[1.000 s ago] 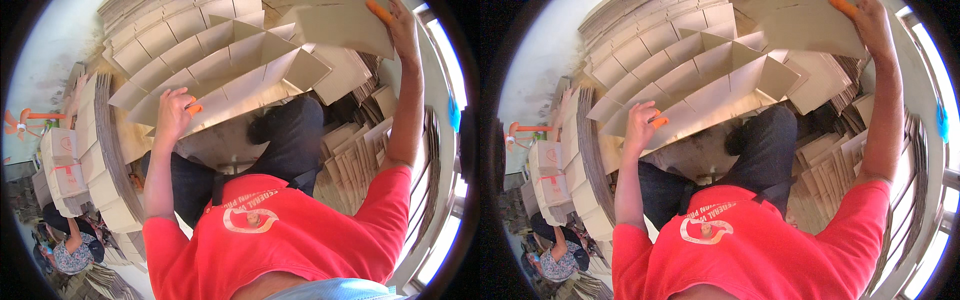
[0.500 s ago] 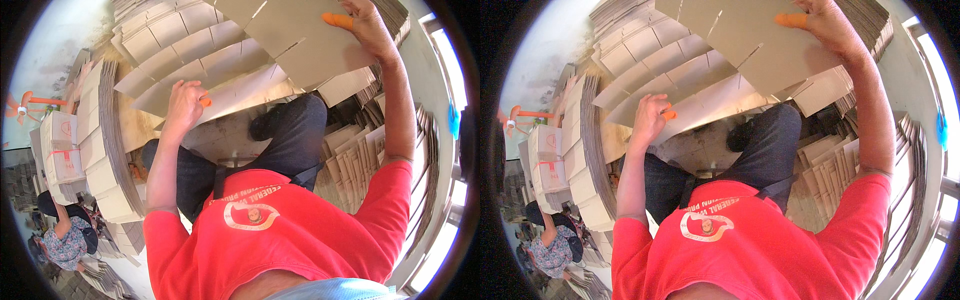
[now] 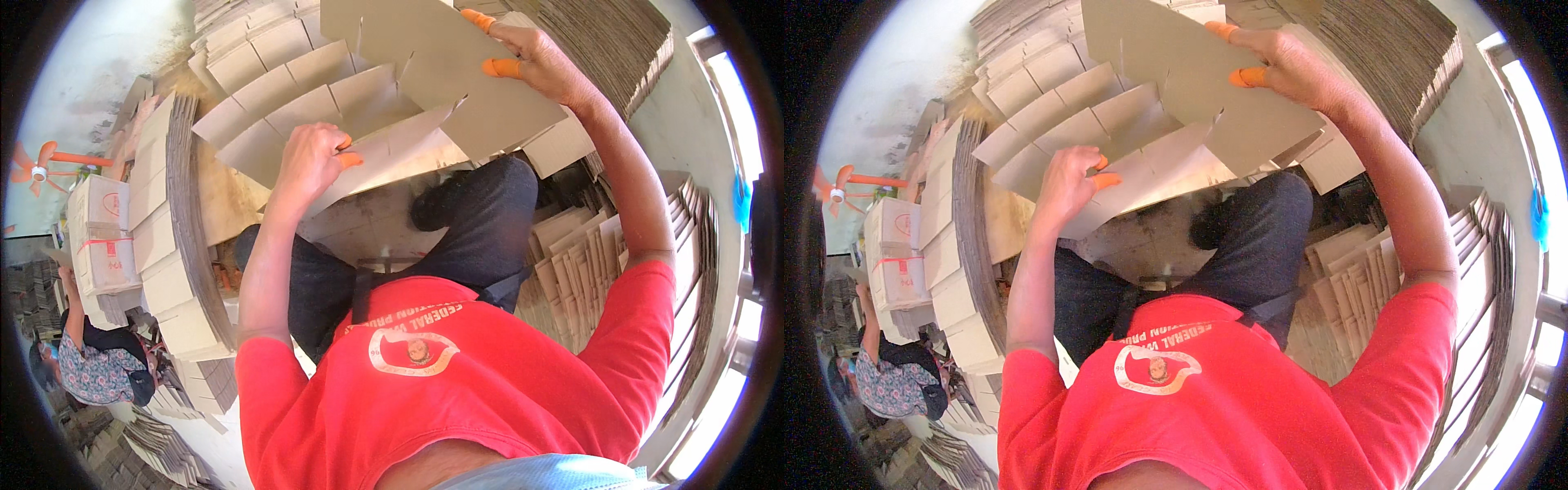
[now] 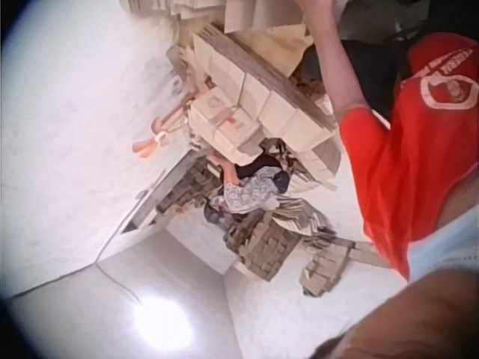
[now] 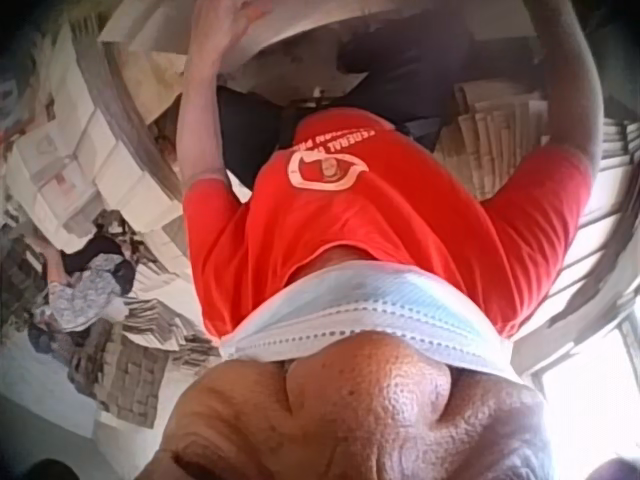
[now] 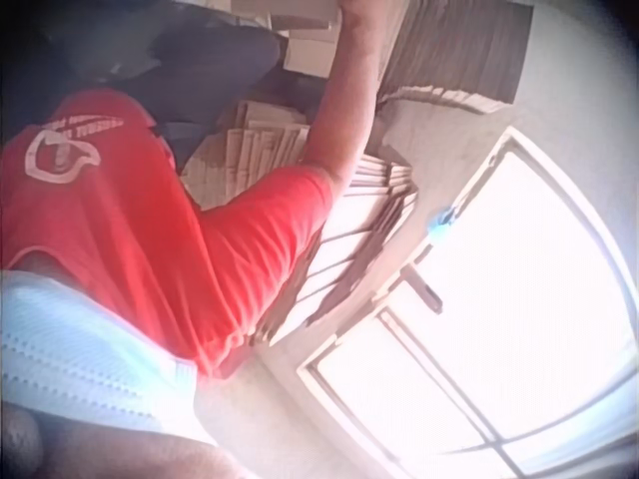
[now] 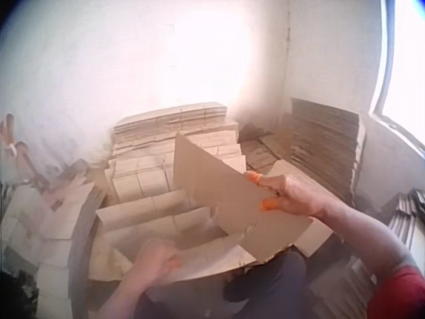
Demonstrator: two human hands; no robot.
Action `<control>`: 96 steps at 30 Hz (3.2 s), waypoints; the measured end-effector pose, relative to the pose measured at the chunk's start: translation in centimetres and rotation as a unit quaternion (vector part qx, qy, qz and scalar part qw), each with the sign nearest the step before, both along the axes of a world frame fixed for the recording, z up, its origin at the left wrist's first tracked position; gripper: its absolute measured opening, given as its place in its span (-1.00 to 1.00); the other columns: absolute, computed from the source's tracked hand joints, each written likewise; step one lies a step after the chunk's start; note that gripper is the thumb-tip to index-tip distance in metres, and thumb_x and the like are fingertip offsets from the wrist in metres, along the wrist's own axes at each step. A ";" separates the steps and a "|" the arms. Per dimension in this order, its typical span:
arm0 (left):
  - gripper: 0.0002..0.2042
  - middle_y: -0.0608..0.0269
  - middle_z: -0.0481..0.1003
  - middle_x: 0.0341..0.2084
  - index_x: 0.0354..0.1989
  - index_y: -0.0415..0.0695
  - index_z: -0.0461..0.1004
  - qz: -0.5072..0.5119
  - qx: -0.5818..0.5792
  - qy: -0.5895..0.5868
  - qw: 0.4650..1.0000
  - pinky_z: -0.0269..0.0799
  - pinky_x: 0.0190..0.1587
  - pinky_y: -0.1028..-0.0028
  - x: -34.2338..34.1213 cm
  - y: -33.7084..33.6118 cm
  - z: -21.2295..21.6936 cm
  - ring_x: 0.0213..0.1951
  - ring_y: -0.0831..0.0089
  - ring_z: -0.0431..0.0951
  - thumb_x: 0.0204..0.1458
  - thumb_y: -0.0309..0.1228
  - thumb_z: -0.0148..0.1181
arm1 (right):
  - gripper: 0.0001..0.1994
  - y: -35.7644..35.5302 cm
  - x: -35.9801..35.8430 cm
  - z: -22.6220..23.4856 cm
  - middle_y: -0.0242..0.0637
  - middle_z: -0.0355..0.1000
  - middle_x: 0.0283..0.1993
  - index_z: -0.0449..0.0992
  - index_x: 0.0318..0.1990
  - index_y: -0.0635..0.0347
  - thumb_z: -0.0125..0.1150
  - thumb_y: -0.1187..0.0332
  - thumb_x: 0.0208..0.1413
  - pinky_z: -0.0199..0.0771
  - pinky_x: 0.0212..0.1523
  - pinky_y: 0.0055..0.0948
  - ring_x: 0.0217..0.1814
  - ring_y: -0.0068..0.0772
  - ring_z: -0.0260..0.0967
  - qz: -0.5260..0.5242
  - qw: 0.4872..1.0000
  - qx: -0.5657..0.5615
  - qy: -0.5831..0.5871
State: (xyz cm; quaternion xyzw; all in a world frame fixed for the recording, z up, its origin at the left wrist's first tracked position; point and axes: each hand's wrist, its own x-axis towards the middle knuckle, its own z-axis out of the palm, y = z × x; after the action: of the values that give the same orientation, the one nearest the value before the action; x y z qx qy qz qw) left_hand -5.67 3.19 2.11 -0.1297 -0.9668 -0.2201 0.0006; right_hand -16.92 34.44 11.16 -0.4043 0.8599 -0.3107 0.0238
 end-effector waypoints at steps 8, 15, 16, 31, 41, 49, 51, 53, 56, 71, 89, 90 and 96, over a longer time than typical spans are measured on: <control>-0.72 0.00 0.52 -0.52 -0.45 -0.24 0.52 0.064 0.027 0.217 0.974 0.40 -0.40 0.19 -7.9 -2.6 1.2 -0.46 0.09 0.51 -0.18 -0.27 0.39 | -0.38 -1.8 -0.7 -2.0 0.00 0.45 -0.03 0.22 0.26 0.10 0.20 0.55 -0.03 0.41 -0.02 -0.29 -0.08 -0.05 0.43 0.025 0.998 0.056 0.035; -0.83 -0.06 0.54 -0.40 -0.36 -0.25 0.53 0.088 -0.060 0.102 0.989 0.48 -0.29 0.18 -14.9 -5.8 -3.1 -0.33 0.00 0.56 -0.16 -0.50 0.30 | -0.38 -3.0 -1.8 -0.9 0.04 0.46 -0.11 0.23 0.25 0.09 0.19 0.56 -0.03 0.41 -0.08 -0.23 -0.12 0.00 0.42 0.053 0.996 0.070 0.019; -0.82 -0.07 0.54 -0.40 -0.36 -0.24 0.53 0.093 -0.073 0.092 0.989 0.48 -0.28 0.18 -15.0 -5.2 -3.0 -0.32 0.00 0.56 -0.18 -0.49 0.31 | -0.38 -3.0 -2.0 -1.3 0.03 0.46 -0.12 0.23 0.25 0.09 0.19 0.57 -0.03 0.41 -0.08 -0.23 -0.13 0.01 0.42 0.056 0.996 0.074 0.018; -0.79 -0.14 0.53 -0.41 -0.36 -0.25 0.55 0.078 -0.053 0.053 0.994 0.45 -0.23 0.18 -16.3 -4.7 -3.3 -0.28 0.01 0.55 -0.23 -0.49 0.33 | -0.53 -4.3 -2.1 -1.9 0.03 0.45 -0.13 0.30 0.12 0.21 0.18 0.51 -0.02 0.45 -0.13 -0.24 -0.15 -0.10 0.45 0.093 0.993 0.060 0.051; -0.86 -0.02 0.52 -0.46 -0.38 -0.20 0.54 0.000 -0.043 -0.015 0.999 0.42 -0.30 0.21 -12.1 -1.1 -1.2 -0.34 0.09 0.54 -0.14 -0.47 0.26 | -0.32 -2.3 -1.9 -3.7 -0.10 0.47 -0.13 0.14 0.29 -0.02 0.17 0.52 -0.05 0.46 -0.13 -0.26 -0.14 -0.13 0.47 0.078 0.996 0.047 -0.003; -0.93 -0.02 0.49 -0.55 -0.56 -0.16 0.53 -0.077 -0.006 0.047 0.996 0.42 -0.35 0.22 -12.7 -1.9 -4.3 -0.43 0.03 0.51 -0.24 -0.46 0.26 | -0.11 -3.7 0.7 -6.2 0.02 0.46 -0.13 -0.04 0.35 0.21 0.36 0.47 -0.17 0.40 -0.09 -0.19 -0.09 -0.04 0.43 0.003 0.952 0.187 -0.244; -0.93 -0.05 0.48 -0.56 -0.62 -0.17 0.51 -0.054 0.013 0.026 0.998 0.42 -0.37 0.20 -12.5 -1.8 -3.7 -0.42 -0.01 0.51 -0.22 -0.47 0.24 | 0.01 -3.9 1.3 -5.5 0.08 0.46 -0.18 -0.23 0.38 0.19 0.37 0.47 -0.19 0.41 -0.14 -0.12 -0.11 0.02 0.44 0.073 0.949 0.295 -0.081; -0.74 -0.10 0.42 -0.60 -0.65 -0.25 0.42 -0.030 -0.006 0.010 0.999 0.35 -0.41 0.17 -11.8 -1.5 -2.3 -0.47 -0.06 0.46 -0.19 -0.34 0.33 | 0.08 -4.1 1.0 -4.7 0.15 0.45 -0.25 -0.36 0.39 0.14 0.36 0.50 -0.20 0.43 -0.19 -0.09 -0.17 0.09 0.45 0.063 0.938 0.335 -0.059; -0.63 -0.11 0.37 -0.63 -0.65 -0.28 0.37 0.020 0.010 -0.020 1.000 0.29 -0.43 0.16 -11.0 -1.2 0.1 -0.49 -0.06 0.42 -0.20 -0.23 0.39 | 0.09 -4.3 1.6 -4.8 0.15 0.46 -0.30 -0.37 0.40 0.10 0.36 0.50 -0.20 0.43 -0.20 -0.12 -0.18 0.10 0.45 0.065 0.939 0.331 -0.069; -0.64 0.03 0.55 -0.30 -0.22 -0.24 0.54 0.070 0.027 0.238 0.968 0.43 -0.12 0.36 1.8 1.5 5.3 -0.20 0.20 0.55 -0.24 -0.41 0.44 | -0.32 19.7 -4.2 -14.7 -0.16 0.24 0.16 0.33 0.12 0.13 0.33 -0.03 -0.13 0.26 0.02 -0.01 0.26 -0.08 0.11 -0.535 0.773 0.336 0.065; -0.62 0.11 0.51 -0.37 -0.31 -0.25 0.47 0.043 0.037 0.212 0.976 0.39 -0.25 0.29 3.5 1.2 -0.3 -0.32 0.17 0.49 -0.25 -0.28 0.41 | -0.56 9.8 -1.0 4.0 -0.11 0.43 0.03 0.36 0.12 0.23 0.24 0.41 0.05 0.42 -0.05 -0.37 -0.01 -0.36 0.42 -0.355 0.857 -0.165 0.337; -0.62 0.12 0.51 -0.37 -0.32 -0.25 0.47 0.043 0.032 0.202 0.978 0.39 -0.25 0.29 3.6 1.2 -0.7 -0.32 0.17 0.50 -0.25 -0.27 0.41 | -0.49 7.7 0.0 5.9 -0.12 0.35 0.13 0.31 0.16 0.31 0.26 0.48 0.01 0.34 0.05 -0.41 0.07 -0.39 0.33 -0.290 0.900 -0.225 0.236; -0.82 0.14 0.52 -0.49 -0.40 -0.18 0.50 0.061 0.064 0.193 0.977 0.40 -0.34 0.25 3.1 1.2 -3.6 -0.39 0.16 0.50 -0.16 -0.39 0.31 | -0.44 -1.2 2.5 6.2 -0.20 0.24 0.26 0.24 0.21 0.42 0.23 0.61 0.01 0.21 0.18 -0.50 0.23 -0.46 0.19 -0.051 0.985 -0.167 0.010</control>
State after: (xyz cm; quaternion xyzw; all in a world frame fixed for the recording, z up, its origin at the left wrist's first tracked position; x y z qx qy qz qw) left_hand -2.56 4.37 -1.44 -0.1102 -0.9384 -0.2523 0.2089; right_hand -14.40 33.27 17.40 -0.3612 0.8156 -0.4469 -0.0689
